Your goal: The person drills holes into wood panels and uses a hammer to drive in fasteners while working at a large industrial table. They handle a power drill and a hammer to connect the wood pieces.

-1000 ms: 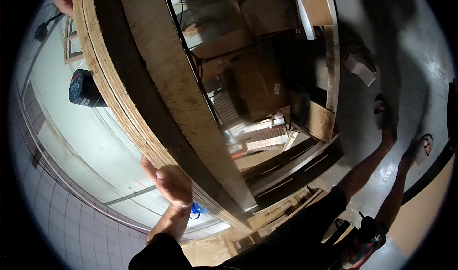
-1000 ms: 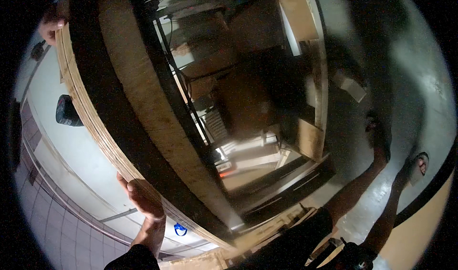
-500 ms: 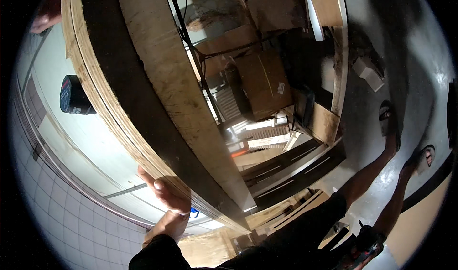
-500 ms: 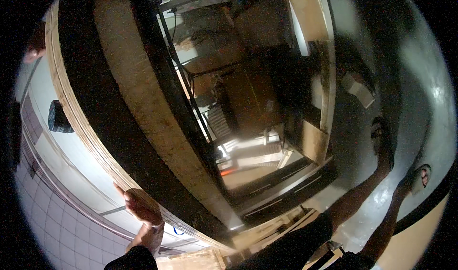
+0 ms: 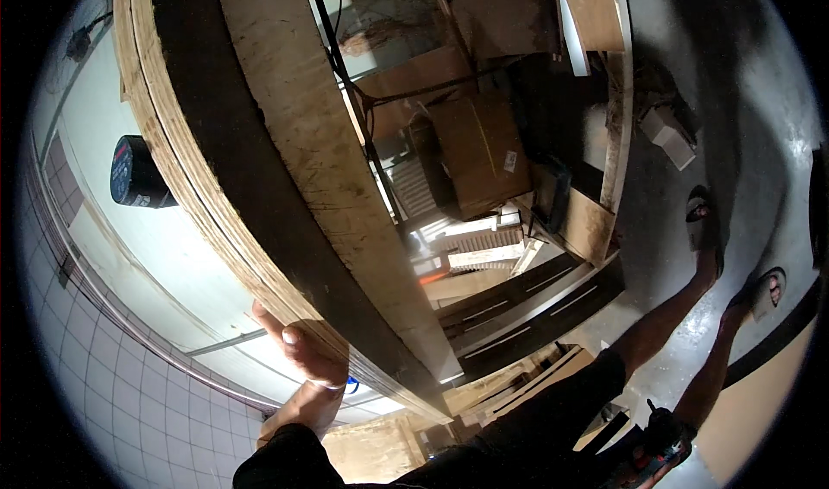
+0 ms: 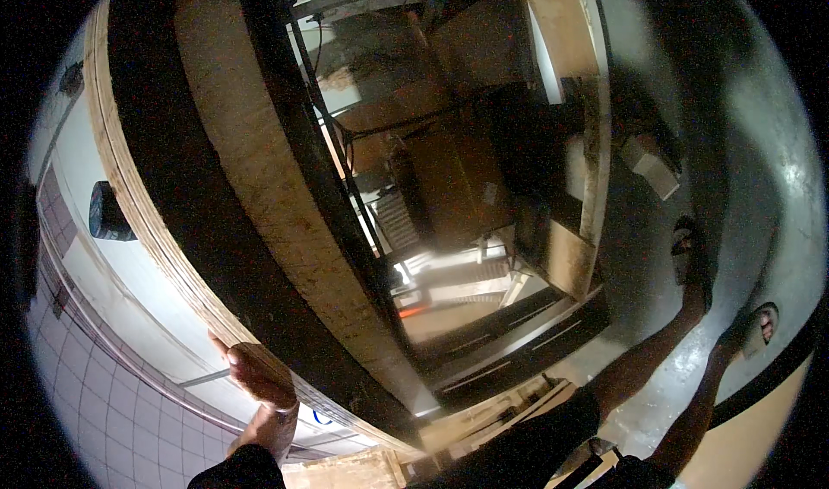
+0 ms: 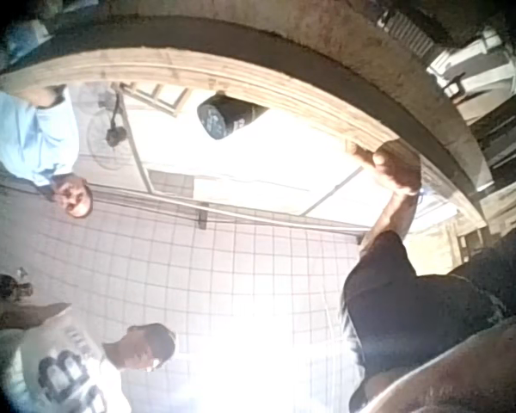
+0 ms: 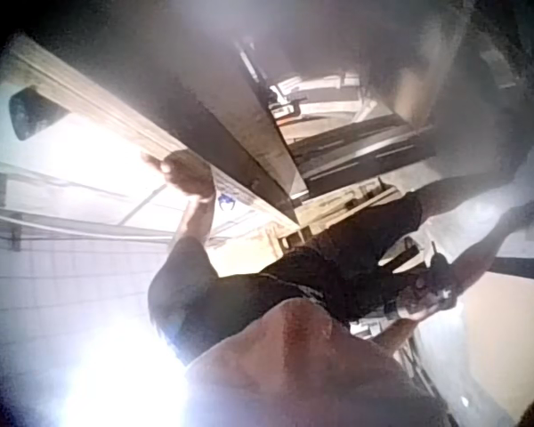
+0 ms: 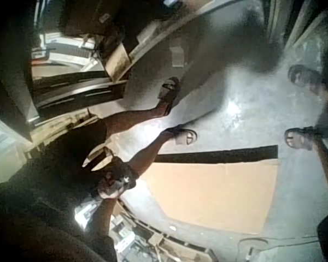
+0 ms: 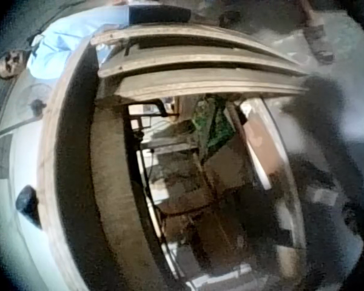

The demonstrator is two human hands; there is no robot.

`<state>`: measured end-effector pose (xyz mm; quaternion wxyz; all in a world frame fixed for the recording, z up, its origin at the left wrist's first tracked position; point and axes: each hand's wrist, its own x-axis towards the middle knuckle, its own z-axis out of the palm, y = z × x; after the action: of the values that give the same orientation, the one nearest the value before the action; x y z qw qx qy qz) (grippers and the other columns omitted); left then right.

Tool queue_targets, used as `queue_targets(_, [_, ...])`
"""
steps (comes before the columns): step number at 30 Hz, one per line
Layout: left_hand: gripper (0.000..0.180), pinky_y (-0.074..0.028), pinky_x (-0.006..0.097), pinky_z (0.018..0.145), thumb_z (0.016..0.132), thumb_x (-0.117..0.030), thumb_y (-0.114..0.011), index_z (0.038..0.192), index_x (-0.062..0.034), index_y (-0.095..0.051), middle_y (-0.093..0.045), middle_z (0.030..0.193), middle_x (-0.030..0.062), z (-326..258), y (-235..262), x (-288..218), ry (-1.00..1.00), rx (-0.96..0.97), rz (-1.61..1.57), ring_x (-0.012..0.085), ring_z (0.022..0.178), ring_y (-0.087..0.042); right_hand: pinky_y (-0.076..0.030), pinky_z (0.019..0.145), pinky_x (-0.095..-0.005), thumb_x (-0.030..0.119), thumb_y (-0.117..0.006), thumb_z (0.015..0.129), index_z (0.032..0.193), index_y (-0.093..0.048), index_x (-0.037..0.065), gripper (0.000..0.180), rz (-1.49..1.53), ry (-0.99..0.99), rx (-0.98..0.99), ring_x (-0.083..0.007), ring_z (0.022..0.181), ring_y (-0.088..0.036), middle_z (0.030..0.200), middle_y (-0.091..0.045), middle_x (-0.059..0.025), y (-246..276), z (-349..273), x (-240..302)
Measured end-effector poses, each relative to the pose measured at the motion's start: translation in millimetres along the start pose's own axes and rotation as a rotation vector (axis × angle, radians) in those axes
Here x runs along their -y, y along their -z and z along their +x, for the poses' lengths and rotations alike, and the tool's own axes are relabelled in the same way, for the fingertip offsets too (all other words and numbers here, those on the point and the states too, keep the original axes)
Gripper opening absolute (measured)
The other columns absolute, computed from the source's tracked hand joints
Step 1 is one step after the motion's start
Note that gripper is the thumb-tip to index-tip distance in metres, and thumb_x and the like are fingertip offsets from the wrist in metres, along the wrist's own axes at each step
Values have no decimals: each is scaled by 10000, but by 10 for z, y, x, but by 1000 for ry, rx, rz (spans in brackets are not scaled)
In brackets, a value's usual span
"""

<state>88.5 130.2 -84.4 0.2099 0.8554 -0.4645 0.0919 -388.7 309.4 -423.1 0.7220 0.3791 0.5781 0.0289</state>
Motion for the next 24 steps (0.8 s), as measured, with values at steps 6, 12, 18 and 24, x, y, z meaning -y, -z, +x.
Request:
queue_targets(6, [775, -406, 233, 639, 1003, -475, -404, 1568, -56, -81, -558, 820, 3, -11, -49, -46, 82, -13, 24, 106, 696, -490, -497, 575, -328, 749, -467, 870, 1109, -600, 112, 693, -9, -15, 15, -184, 652, -591, 921, -676, -72, -54, 66, 0])
queue_targets(12, [753, -403, 246, 637, 1004, -465, -410, 1570, -70, -109, -540, 806, 7, -28, 88, 25, 41, 0, 93, 110, 697, -475, -497, 573, -332, 749, -467, 869, 1100, -599, 109, 694, -18, -26, 30, -185, 644, -588, 924, -675, -74, -70, 99, 23])
queue_targets(18, [872, -379, 364, 939, 822, -668, -543, 1402, -72, -283, -458, 1179, 111, -23, -93, -244, 214, 26, 232, 206, 1059, -459, -497, 571, -336, 750, -468, 868, 1092, -598, 106, 694, -27, -44, 48, -186, 637, -585, 927, -674, -77, -116, 201, 47])
queue_targets(24, [1020, -399, 409, 965, 773, -684, -606, 1490, -98, -179, -425, 1290, 139, -56, -223, -274, 332, -76, 150, 242, 1163, -437, -497, 569, -341, 751, -468, 868, 1084, -596, 102, 695, -37, -62, 57, -186, 629, -583, 931, -672, -79, -171, 288, 112])
